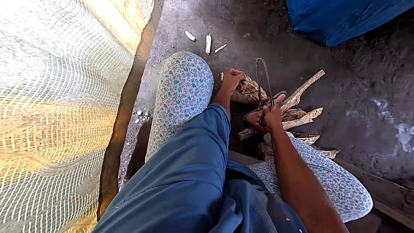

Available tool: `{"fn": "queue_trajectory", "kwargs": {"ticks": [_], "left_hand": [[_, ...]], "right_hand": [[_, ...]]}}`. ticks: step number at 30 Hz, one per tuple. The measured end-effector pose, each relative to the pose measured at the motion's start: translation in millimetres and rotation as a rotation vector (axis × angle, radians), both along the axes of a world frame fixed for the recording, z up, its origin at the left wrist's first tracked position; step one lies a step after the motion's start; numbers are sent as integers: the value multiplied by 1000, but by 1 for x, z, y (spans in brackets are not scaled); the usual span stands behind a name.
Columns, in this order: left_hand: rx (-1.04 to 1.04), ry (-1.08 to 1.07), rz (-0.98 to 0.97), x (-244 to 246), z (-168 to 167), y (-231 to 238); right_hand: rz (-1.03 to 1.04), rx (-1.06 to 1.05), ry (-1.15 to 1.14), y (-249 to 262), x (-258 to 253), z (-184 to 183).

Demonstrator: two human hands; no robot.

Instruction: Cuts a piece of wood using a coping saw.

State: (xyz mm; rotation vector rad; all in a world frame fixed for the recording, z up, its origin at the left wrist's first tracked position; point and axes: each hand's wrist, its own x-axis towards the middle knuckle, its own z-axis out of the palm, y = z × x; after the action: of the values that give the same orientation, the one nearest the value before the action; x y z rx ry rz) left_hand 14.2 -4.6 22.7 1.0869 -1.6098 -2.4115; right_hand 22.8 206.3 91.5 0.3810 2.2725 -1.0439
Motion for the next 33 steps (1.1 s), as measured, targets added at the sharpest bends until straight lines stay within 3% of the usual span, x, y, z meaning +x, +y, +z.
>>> {"fn": "queue_trajectory", "kwargs": {"ticks": [6, 11, 15, 19, 25, 28, 33], "left_hand": [[143, 72, -31, 1, -3, -1], [56, 159, 214, -2, -9, 12], [159, 121, 451, -8, -4, 23], [82, -43, 468, -21, -2, 22], [8, -154, 533, -32, -3, 20], [8, -88, 509, -37, -9, 20], [63, -1, 513, -35, -20, 14]], "right_hand": [[-205, -189, -19, 16, 21, 3], [-222, -180, -42, 9, 29, 26], [-211, -154, -47, 11, 35, 27], [-199, -145, -46, 13, 34, 27], [-134, -58, -117, 34, 76, 83], [-171, -52, -121, 45, 89, 100], [-168, -32, -216, 26, 54, 96]]}}
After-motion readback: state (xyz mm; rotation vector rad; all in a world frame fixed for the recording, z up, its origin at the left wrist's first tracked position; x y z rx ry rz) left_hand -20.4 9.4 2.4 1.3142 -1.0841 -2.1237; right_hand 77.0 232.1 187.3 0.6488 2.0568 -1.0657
